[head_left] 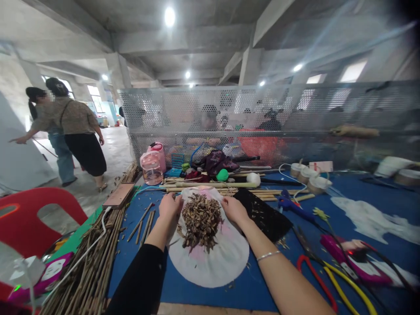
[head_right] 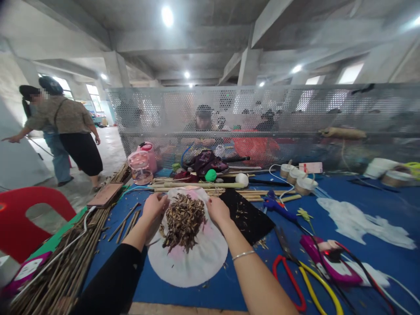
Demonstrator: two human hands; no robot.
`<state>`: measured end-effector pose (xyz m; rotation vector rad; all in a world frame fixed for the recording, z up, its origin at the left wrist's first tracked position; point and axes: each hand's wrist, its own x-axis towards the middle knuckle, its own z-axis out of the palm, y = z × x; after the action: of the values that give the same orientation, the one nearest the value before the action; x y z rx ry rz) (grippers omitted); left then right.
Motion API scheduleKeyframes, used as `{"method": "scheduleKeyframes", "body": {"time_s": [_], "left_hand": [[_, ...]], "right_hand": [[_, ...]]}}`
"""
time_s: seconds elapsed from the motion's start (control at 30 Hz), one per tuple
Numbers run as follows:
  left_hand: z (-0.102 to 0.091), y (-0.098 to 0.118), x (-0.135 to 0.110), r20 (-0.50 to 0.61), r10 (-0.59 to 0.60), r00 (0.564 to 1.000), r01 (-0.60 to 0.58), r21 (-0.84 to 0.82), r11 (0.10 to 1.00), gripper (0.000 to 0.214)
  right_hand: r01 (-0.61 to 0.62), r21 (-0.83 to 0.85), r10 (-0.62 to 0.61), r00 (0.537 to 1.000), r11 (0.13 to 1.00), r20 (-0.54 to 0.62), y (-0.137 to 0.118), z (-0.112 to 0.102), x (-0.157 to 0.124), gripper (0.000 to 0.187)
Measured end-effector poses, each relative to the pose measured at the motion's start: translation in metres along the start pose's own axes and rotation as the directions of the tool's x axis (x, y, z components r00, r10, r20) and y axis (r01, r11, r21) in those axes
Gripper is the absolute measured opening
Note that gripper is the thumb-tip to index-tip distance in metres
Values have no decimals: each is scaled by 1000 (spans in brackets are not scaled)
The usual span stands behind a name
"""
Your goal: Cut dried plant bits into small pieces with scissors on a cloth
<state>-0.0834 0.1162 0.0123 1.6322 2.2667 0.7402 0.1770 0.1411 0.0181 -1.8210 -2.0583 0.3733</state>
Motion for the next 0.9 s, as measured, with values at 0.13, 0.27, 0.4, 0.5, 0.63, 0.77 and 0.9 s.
{"method": "scheduleKeyframes", "body": {"time_s": [0.13, 0.27, 0.4, 0.5, 0.63, 0.77, 0.9], "left_hand": [[2, 3, 17, 63, 72, 995, -70, -38, 997, 40], [9, 10, 29, 63, 125, 990, -119, -101, 988, 30], [16, 15, 38, 14, 183, 983, -175, -228, 958, 23], [21, 16, 44, -21, 217, 976, -210, -349, 913, 25], [29, 12, 48, -20, 208, 978, -195, -457, 868, 16], [31, 10, 50, -5, 194, 981, -158, -607, 779, 13], [23, 28, 59, 55, 231, 971, -168, -529, 832, 35]], "right_hand": [[-2, 50, 2, 1000, 999, -8, -2, 7, 15, 21], [-7, 162, 20, 997, 987, -74, 1, 15, 21, 25], [31, 340, 28, 985, 940, -168, 8, 22, 23, 26], [86, 467, 47, 963, 880, -267, 12, 24, 26, 37], [100, 552, 114, 934, 828, -339, 13, 25, 28, 41], [66, 583, 151, 937, 810, -315, 14, 27, 30, 41], [1, 571, 132, 972, 821, -192, 17, 31, 35, 42]]}}
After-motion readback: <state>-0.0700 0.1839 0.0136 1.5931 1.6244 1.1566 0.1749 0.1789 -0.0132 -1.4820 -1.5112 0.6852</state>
